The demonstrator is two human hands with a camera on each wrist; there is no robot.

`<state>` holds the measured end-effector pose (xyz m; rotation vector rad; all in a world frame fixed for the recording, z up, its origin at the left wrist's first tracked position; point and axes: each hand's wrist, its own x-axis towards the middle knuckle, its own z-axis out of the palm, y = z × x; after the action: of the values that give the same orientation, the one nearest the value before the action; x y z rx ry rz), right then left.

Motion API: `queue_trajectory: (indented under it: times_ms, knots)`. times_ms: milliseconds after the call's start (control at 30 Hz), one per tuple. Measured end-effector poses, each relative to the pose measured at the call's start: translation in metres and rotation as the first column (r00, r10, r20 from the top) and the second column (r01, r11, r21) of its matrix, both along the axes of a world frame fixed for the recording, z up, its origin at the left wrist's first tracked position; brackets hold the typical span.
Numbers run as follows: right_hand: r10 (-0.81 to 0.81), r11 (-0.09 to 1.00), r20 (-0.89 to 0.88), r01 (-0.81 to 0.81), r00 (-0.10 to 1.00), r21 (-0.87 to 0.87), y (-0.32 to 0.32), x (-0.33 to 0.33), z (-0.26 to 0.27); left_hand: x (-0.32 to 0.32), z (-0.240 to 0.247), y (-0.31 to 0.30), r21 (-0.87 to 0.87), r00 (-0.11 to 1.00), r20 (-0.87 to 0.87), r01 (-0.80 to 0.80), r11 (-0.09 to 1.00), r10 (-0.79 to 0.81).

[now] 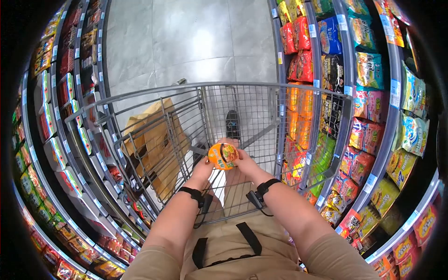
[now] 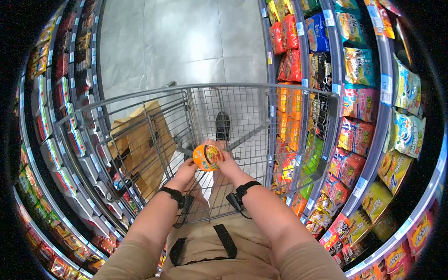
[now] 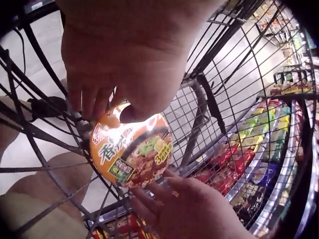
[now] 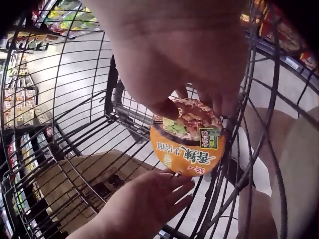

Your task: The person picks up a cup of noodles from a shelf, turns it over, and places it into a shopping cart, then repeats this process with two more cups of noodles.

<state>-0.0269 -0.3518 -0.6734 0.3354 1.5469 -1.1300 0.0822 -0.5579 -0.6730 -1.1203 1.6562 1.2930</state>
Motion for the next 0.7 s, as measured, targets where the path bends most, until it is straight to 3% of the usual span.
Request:
queue_trajectory:
  times_ms: [67, 100, 133, 200, 233, 267, 333, 367, 400, 467, 533, 600, 633, 700]
  knots:
    - [0.065, 0.996, -0.016, -0.064, 0.998, 0.066, 0.003, -0.005, 0.013, 0.023, -0.032, -0.001, 0.184, 0.987, -0.104, -0.104, 0.977, 0.125]
    - [0.127, 0.982, -0.011, -0.124, 0.992, 0.140, 0.003, -0.009, 0.020, 0.008, -0.008, -0.007, 0.189, 0.993, -0.105, -0.033, 0.982, 0.053]
    - [0.121, 0.984, -0.034, -0.115, 0.992, 0.137, 0.000, -0.021, 0.041, -0.010, 0.025, -0.008, 0.250, 0.978, -0.152, -0.102, 0.963, 0.143]
    - [0.075, 0.966, 0.182, -0.117, 0.981, 0.233, -0.009, -0.047, 0.101, -0.035, 0.073, -0.019, 0.263, 0.934, -0.336, -0.036, 0.964, 0.126]
    - [0.038, 0.981, 0.183, -0.071, 0.982, 0.178, -0.007, -0.046, 0.108, -0.051, 0.100, -0.030, 0.381, 0.965, -0.213, -0.062, 0.922, 0.153]
    - [0.034, 0.983, 0.160, -0.062, 0.986, 0.173, -0.002, -0.046, 0.116, -0.054, 0.112, -0.036, 0.377, 0.961, -0.236, -0.048, 0.925, 0.146]
    - [-0.182, 0.983, 0.331, 0.181, 0.926, 0.034, -0.006, -0.054, 0.162, -0.050, 0.132, -0.055, 0.348, 0.932, -0.344, 0.014, 0.937, 0.114]
    - [-0.227, 0.972, 0.319, 0.235, 0.920, 0.016, -0.011, -0.055, 0.191, -0.048, 0.142, -0.070, 0.407, 0.907, -0.410, 0.087, 0.909, 0.097]
    - [-0.228, 0.971, 0.298, 0.238, 0.927, 0.005, -0.014, -0.056, 0.210, -0.053, 0.168, -0.079, 0.400, 0.897, -0.432, 0.099, 0.911, 0.092]
    - [-0.169, 0.980, 0.241, 0.190, 0.956, -0.067, -0.018, -0.047, 0.243, -0.066, 0.242, -0.100, 0.248, 0.802, -0.581, 0.341, 0.907, -0.143]
    - [-0.197, 0.967, 0.219, 0.227, 0.956, -0.118, -0.024, -0.032, 0.283, -0.061, 0.284, -0.115, 0.257, 0.760, -0.625, 0.415, 0.873, -0.178]
    - [-0.250, 0.921, 0.220, 0.301, 0.943, -0.246, -0.027, -0.018, 0.317, -0.051, 0.311, -0.123, 0.134, 0.568, -0.794, 0.509, 0.850, -0.215]
    - [-0.255, 0.904, 0.212, 0.310, 0.943, -0.293, -0.032, -0.011, 0.341, -0.047, 0.319, -0.129, 0.010, 0.459, -0.829, 0.582, 0.813, -0.319]
    - [-0.293, 0.862, 0.224, 0.359, 0.929, -0.358, -0.038, 0.009, 0.378, -0.036, 0.348, -0.131, -0.026, 0.394, -0.866, 0.579, 0.815, -0.308]
